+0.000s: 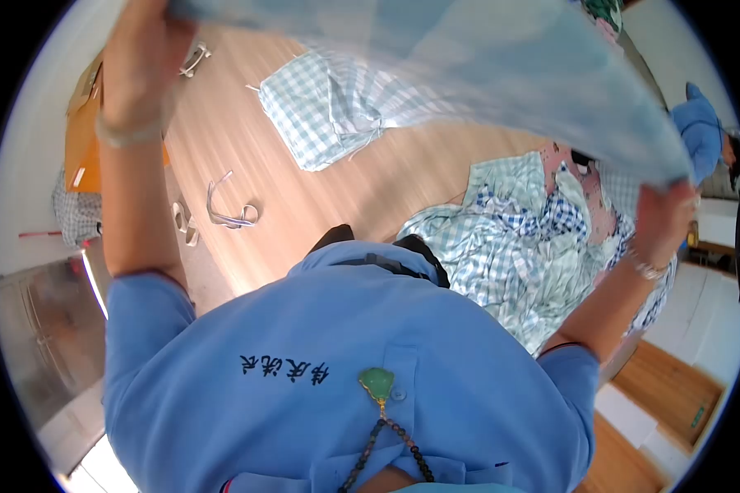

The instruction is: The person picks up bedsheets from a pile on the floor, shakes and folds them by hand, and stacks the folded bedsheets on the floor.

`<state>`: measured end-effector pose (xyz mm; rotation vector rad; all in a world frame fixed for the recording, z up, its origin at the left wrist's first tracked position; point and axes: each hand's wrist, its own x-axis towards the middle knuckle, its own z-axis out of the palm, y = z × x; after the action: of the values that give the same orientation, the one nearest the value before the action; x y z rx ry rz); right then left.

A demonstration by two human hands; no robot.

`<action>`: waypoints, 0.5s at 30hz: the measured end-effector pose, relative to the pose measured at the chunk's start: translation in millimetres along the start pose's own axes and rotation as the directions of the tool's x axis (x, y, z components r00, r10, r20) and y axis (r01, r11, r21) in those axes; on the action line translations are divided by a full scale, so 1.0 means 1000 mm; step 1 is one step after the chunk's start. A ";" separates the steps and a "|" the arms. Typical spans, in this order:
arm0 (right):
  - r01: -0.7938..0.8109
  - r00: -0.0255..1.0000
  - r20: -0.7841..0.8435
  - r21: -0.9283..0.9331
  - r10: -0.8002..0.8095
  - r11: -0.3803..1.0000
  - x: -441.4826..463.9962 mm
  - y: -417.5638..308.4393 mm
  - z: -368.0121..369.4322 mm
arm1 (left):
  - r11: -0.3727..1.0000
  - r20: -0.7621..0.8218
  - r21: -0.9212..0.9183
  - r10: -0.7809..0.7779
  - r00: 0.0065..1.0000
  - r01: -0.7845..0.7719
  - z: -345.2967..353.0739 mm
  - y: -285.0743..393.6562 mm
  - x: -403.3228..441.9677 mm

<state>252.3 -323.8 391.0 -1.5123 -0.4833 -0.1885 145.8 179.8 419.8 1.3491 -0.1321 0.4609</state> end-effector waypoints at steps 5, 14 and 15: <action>-0.237 0.899 0.167 -0.595 0.406 0.768 -0.071 0.057 -0.031 | 0.727 -0.207 0.550 -0.358 0.911 0.410 0.021 -0.073 -0.180; -0.389 0.898 0.393 0.495 0.199 0.777 -0.055 0.054 -0.127 | 1.000 -0.345 -0.003 0.014 0.938 -0.016 0.122 -0.027 -0.288; -0.321 0.810 0.585 0.404 0.028 0.857 -0.030 0.022 -0.096 | 0.989 -0.262 0.036 0.146 0.954 -0.142 0.143 -0.009 -0.269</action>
<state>252.2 -421.5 360.0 -1.0763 -0.7850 0.5273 -69.5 -24.9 348.9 1.2869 -0.0056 0.7626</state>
